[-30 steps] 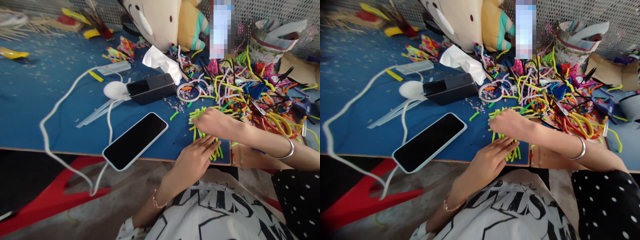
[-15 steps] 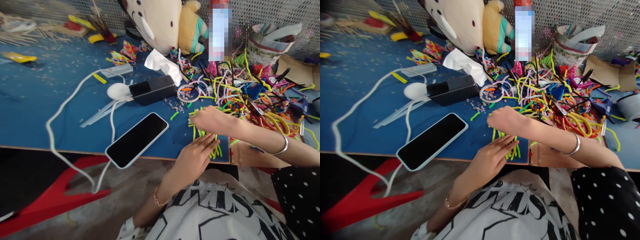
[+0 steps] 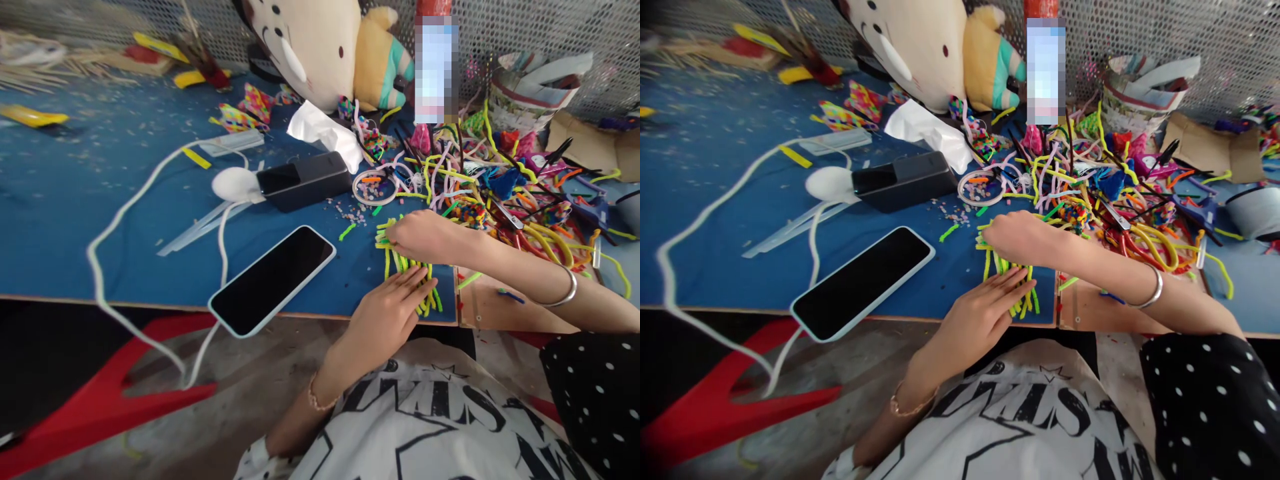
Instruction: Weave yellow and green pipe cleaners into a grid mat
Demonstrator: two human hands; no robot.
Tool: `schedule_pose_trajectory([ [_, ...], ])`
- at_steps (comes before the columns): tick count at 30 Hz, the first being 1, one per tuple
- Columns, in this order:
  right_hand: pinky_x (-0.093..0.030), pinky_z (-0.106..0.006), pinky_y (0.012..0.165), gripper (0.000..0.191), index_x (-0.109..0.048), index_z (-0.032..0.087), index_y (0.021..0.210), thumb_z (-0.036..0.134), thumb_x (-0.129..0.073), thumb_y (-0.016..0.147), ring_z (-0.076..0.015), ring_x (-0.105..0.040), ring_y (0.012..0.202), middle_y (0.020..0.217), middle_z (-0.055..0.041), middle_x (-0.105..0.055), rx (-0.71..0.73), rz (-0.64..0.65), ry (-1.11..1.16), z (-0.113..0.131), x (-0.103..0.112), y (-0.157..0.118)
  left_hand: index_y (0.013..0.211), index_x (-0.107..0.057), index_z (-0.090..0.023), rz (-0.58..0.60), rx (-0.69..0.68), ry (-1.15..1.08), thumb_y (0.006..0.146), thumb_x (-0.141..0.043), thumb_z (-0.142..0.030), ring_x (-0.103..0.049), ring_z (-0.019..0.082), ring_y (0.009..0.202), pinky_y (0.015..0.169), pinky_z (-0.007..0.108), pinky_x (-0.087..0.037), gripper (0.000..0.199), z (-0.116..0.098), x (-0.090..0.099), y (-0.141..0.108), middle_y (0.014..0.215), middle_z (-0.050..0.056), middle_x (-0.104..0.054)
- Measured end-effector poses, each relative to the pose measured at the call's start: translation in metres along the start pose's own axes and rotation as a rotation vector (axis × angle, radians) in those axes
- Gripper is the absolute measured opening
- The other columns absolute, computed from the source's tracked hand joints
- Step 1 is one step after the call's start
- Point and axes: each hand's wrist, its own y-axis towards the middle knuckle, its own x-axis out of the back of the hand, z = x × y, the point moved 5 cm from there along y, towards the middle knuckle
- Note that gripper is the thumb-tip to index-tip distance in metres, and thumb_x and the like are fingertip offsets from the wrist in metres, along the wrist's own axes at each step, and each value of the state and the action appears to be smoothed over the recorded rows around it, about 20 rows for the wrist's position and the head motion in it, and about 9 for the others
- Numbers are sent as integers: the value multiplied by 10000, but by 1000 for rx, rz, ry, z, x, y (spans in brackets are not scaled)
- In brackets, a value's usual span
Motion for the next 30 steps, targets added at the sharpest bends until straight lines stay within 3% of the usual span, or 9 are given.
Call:
schedule_pose_trajectory([
  [8, -298, -270, 559, 259, -664, 124, 903, -1, -440, 866, -158, -617, 733, 823, -95, -697, 146, -28, -180, 15, -6, 1, 1297, -537, -108, 2, 6, 11, 893, -367, -57, -520, 192, 1280, 1046, 360, -488, 441, 1, 0, 0, 1342, 105, -589],
  [12, -321, -274, 602, 242, -652, 111, 900, 12, -433, 876, -140, -592, 723, 838, -91, -679, 127, -10, -55, 4, -2, -1, 1302, -534, -123, 15, 14, -9, 883, -383, -51, -512, 183, 1288, 1056, 364, -480, 451, 2, -1, -1, 1346, 98, -589],
  [17, -333, -288, 624, 287, -652, 110, 851, 81, -371, 896, -131, -549, 698, 814, -79, -654, 76, -113, 177, -14, 1, -8, 1315, -520, -133, 21, 18, -28, 846, -373, -14, -494, 188, 1307, 1053, 396, -486, 505, 2, -2, -2, 1361, 108, -575],
  [24, -298, -287, 577, 257, -642, 112, 950, 9, -428, 851, -154, -587, 721, 868, -99, -670, 60, -47, -128, 4, -6, -12, 1312, -520, -119, 17, 10, -6, 855, -371, -22, -502, 205, 1298, 1039, 403, -493, 491, 2, -3, -2, 1347, 129, -583],
  [30, -295, -279, 565, 292, -637, 113, 938, -44, -413, 836, -155, -593, 727, 865, -99, -674, 76, 0, -197, 14, -1, -12, 1307, -527, -117, 21, 12, 2, 859, -380, -27, -519, 208, 1282, 1037, 394, -496, 481, 1, -2, 0, 1339, 127, -590],
])
